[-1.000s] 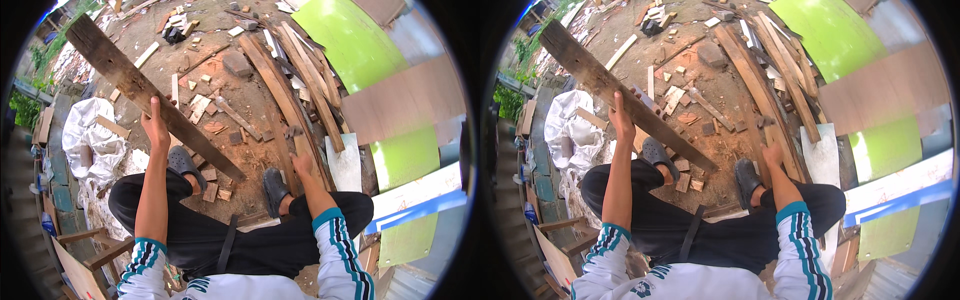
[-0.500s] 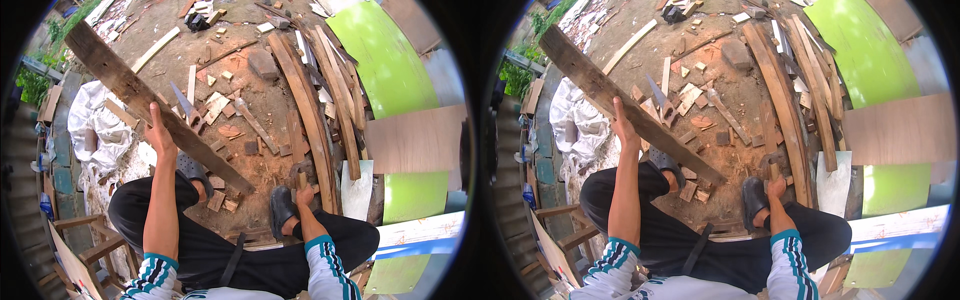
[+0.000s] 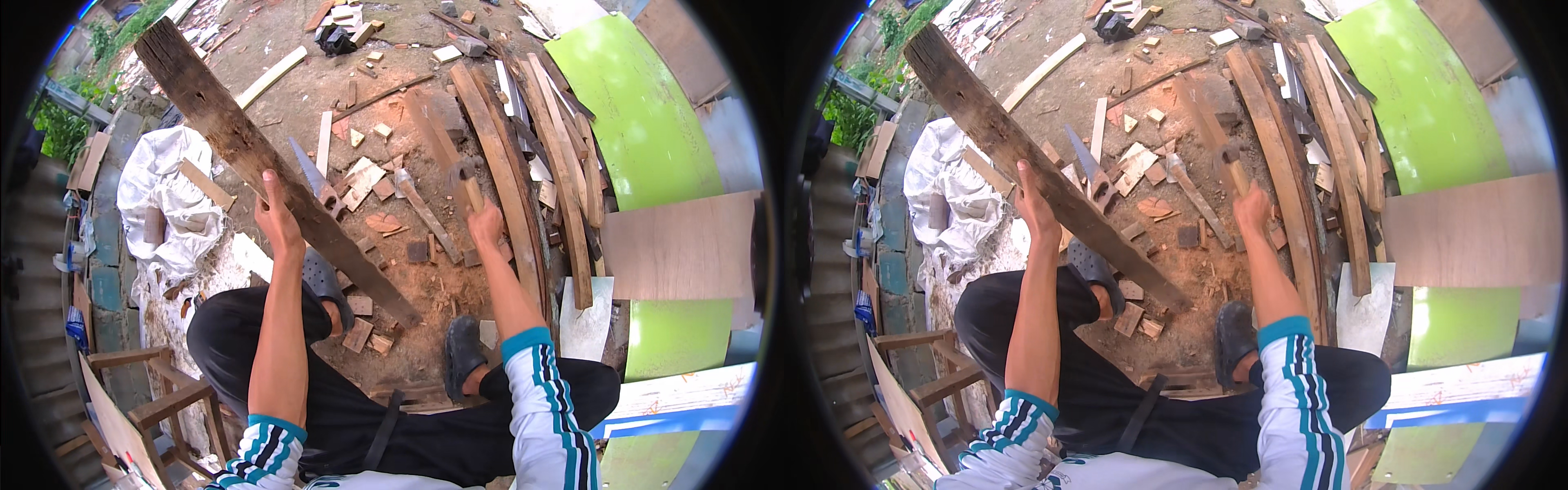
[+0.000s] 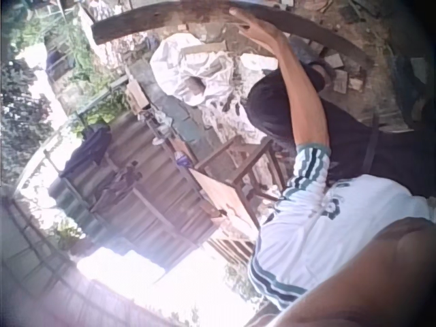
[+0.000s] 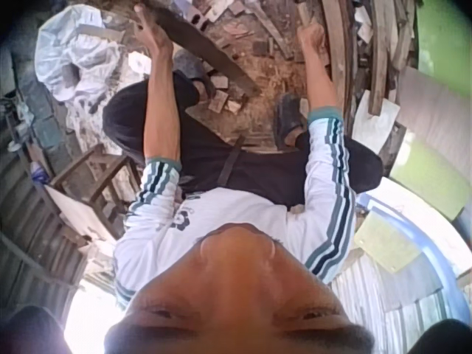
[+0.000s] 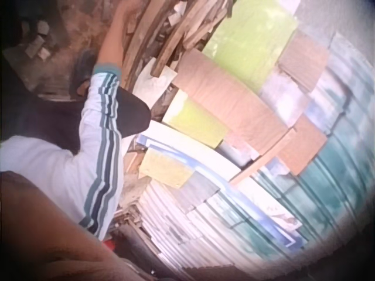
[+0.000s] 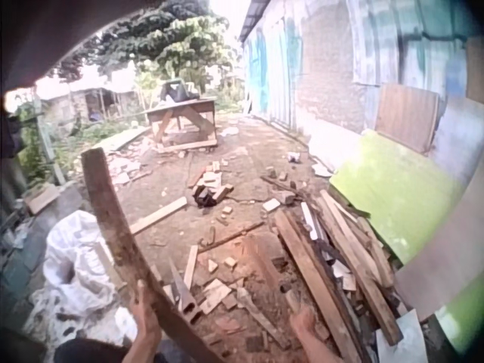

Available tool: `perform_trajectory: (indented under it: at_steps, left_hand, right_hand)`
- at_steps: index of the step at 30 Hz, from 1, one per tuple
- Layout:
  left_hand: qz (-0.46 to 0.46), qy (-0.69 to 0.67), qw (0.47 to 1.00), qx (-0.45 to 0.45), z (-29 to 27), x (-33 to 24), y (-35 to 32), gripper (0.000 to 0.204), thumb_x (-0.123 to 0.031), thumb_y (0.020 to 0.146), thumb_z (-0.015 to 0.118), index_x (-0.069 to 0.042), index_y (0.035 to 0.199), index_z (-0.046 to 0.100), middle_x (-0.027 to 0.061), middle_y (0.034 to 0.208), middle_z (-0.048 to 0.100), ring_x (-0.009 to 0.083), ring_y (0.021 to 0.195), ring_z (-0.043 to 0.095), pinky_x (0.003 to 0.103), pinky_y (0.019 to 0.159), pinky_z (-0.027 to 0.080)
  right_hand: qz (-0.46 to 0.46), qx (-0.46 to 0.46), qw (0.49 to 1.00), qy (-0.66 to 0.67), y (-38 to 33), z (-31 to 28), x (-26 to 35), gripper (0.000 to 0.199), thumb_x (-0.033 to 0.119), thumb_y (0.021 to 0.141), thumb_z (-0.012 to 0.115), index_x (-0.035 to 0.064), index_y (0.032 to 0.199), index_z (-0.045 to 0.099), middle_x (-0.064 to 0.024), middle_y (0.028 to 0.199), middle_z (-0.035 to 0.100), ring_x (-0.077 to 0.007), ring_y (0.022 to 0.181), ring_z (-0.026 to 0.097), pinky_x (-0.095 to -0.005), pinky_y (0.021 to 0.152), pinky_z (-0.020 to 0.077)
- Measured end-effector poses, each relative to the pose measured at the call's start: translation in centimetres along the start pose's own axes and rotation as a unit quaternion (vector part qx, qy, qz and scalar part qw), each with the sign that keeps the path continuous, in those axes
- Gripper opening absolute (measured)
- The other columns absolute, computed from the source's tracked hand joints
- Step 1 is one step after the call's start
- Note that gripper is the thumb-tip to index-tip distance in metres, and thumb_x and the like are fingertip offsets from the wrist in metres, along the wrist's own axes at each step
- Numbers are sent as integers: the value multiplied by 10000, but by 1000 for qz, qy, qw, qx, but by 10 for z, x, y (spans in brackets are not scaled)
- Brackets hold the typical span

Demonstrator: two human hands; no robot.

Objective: The person sits on the ground and repeatedly strikes a wooden plank with a hammer to break it into smaller pieces. They reposition the wood and continue breaking it until it is reduced to small fragments.

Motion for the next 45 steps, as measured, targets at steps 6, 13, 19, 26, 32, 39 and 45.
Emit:
perform_trajectory:
  at_steps: [6,13,19,26,32,39,45]
  left_hand:
    - [-41,66,997,1,-23,20,13,665,-627,910,602,19,1067,627,18,897,538,116,848,467,276,771,385]
    - [-82,83,989,96,-13,7,-14,714,-654,919,560,15,1164,614,52,988,599,165,928,551,344,856,443]
    - [79,32,984,156,-8,106,-49,600,-569,985,512,21,1046,605,41,911,582,147,829,519,296,775,427]
    - [-62,142,987,44,47,124,-52,701,-629,978,455,57,954,594,121,884,602,230,837,536,363,806,434]
    - [-51,126,991,-6,56,147,-81,769,-627,985,424,104,1121,617,179,1025,666,286,941,608,384,890,451]
    - [-261,180,948,-8,94,185,-123,871,-715,912,471,125,1056,647,213,1033,671,322,936,635,436,849,480]
    - [-300,176,938,-14,170,234,-83,889,-711,913,458,123,1182,604,228,1150,651,356,1024,615,460,905,469]
  right_hand:
    - [24,39,999,26,0,-45,20,431,329,785,781,8,1059,690,-258,977,703,-431,960,669,-477,827,527]
    - [45,131,990,-3,-75,-228,-42,421,293,816,761,-38,1067,687,-226,928,708,-327,874,690,-426,784,525]
    - [175,174,950,193,-147,-333,-17,445,280,867,743,-28,1158,608,-121,956,667,-193,882,634,-374,760,526]
    - [152,149,936,280,-178,-334,-19,433,303,881,748,-22,1139,622,-94,976,688,-181,880,661,-343,754,546]
    - [222,92,933,269,-190,-305,-68,339,284,882,730,-33,972,656,-85,797,667,-156,727,637,-309,657,519]
    - [262,61,937,222,-174,-304,-117,325,281,886,712,-37,877,646,-71,705,636,-156,643,596,-319,619,469]
    - [265,54,936,226,-175,-321,-120,350,288,898,709,-53,952,656,-90,749,655,-154,675,605,-314,658,485]
Point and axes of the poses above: each hand's wrist, its own y-axis towards the middle knuckle, its own z-axis out of the palm, x = y × z, the point moved 3 cm from there along y, towards the middle knuckle
